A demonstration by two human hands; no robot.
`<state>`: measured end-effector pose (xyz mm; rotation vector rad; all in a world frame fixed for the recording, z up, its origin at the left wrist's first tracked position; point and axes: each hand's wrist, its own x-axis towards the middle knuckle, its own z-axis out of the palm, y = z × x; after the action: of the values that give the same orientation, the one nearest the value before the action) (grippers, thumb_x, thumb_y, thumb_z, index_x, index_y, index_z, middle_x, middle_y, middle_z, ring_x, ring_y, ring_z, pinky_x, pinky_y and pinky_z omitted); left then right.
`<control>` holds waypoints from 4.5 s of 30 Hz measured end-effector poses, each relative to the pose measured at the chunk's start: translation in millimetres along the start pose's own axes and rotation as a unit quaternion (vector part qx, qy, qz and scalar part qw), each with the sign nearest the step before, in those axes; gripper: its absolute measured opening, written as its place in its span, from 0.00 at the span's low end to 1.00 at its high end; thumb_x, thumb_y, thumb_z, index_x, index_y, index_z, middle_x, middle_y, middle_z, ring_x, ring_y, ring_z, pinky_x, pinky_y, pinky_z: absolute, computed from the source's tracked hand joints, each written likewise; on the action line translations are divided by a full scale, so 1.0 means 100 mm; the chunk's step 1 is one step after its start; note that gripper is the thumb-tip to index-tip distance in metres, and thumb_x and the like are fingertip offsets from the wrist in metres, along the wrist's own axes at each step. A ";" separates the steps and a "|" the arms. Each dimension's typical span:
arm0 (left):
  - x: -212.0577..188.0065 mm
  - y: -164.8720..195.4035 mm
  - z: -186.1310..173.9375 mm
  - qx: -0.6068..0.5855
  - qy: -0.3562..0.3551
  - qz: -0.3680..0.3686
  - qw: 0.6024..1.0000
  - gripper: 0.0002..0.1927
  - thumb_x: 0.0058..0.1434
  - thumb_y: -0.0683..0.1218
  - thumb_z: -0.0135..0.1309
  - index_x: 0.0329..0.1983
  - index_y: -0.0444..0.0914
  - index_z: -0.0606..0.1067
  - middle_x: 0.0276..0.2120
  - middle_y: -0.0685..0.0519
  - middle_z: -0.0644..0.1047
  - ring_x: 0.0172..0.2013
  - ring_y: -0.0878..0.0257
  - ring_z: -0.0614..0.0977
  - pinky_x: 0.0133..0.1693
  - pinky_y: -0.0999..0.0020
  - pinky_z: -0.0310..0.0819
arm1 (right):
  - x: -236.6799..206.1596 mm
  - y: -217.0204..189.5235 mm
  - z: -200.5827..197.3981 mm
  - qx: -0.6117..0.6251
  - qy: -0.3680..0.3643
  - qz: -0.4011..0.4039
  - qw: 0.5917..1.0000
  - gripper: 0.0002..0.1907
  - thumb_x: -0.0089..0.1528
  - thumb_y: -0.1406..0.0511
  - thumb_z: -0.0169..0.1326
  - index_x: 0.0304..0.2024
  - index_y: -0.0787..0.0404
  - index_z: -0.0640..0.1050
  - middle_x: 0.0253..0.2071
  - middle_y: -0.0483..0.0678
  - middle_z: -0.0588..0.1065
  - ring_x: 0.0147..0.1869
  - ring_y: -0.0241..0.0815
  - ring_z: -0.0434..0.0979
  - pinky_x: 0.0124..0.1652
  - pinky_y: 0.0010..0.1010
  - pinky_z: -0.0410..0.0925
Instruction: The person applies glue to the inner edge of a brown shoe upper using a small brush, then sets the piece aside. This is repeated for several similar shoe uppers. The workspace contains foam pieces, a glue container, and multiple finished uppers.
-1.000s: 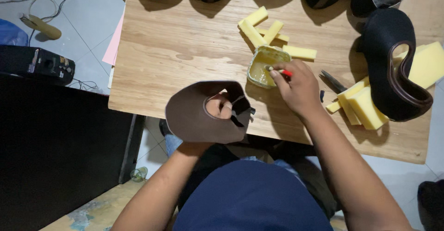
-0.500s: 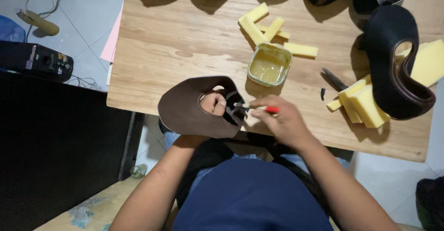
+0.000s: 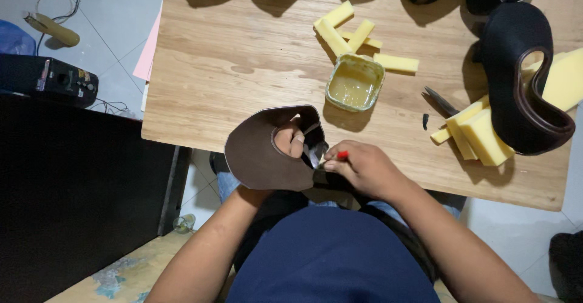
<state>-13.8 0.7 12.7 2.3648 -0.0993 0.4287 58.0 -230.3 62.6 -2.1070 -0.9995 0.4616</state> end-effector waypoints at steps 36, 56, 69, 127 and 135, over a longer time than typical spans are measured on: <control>0.34 -0.29 0.04 -0.004 -0.173 -0.239 0.956 0.04 0.65 0.42 0.51 0.36 0.38 0.77 0.34 0.44 0.80 0.38 0.50 0.81 0.41 0.58 0.74 | -0.08 -0.29 -0.01 -0.170 0.168 -0.155 0.959 0.15 0.49 0.68 0.63 0.39 0.61 0.78 0.36 0.50 0.72 0.39 0.51 0.72 0.40 0.40 0.68; 0.30 -0.38 -0.10 -0.287 -0.145 -0.230 0.918 0.24 0.57 0.36 0.40 0.55 0.34 0.78 0.48 0.50 0.83 0.52 0.62 0.81 0.56 0.69 0.71 | 0.39 0.18 -0.73 -0.135 0.354 -0.069 0.923 0.07 0.68 0.67 0.64 0.47 0.61 0.81 0.48 0.52 0.69 0.52 0.45 0.71 0.49 0.34 0.68; 0.37 -0.38 -0.01 -0.301 -0.145 -0.287 0.898 0.10 0.58 0.36 0.43 0.39 0.34 0.75 0.30 0.54 0.76 0.32 0.64 0.75 0.35 0.67 0.71 | 0.20 -0.11 -0.06 -0.055 0.084 -0.146 0.984 0.16 0.52 0.73 0.61 0.43 0.62 0.78 0.49 0.51 0.77 0.53 0.50 0.78 0.48 0.38 0.72; 0.11 -0.53 0.17 -0.295 -0.145 -0.180 0.927 0.04 0.66 0.36 0.46 0.43 0.35 0.69 0.56 0.42 0.76 0.56 0.56 0.80 0.57 0.64 0.73 | 0.18 -0.08 0.00 -0.041 0.108 -0.141 0.983 0.13 0.52 0.71 0.61 0.40 0.58 0.78 0.47 0.46 0.76 0.46 0.50 0.78 0.43 0.38 0.72; 0.10 -0.54 0.20 -0.358 -0.142 -0.208 0.899 0.01 0.67 0.37 0.46 0.40 0.35 0.69 0.59 0.44 0.74 0.59 0.55 0.78 0.58 0.64 0.72 | 0.16 0.02 -0.04 0.042 0.021 -0.081 0.996 0.10 0.53 0.72 0.60 0.37 0.56 0.80 0.41 0.43 0.78 0.45 0.46 0.81 0.44 0.34 0.74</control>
<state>11.5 27.3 -32.2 1.6335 0.1024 -0.1563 71.6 -220.5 63.7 -1.9359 -1.0967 0.3693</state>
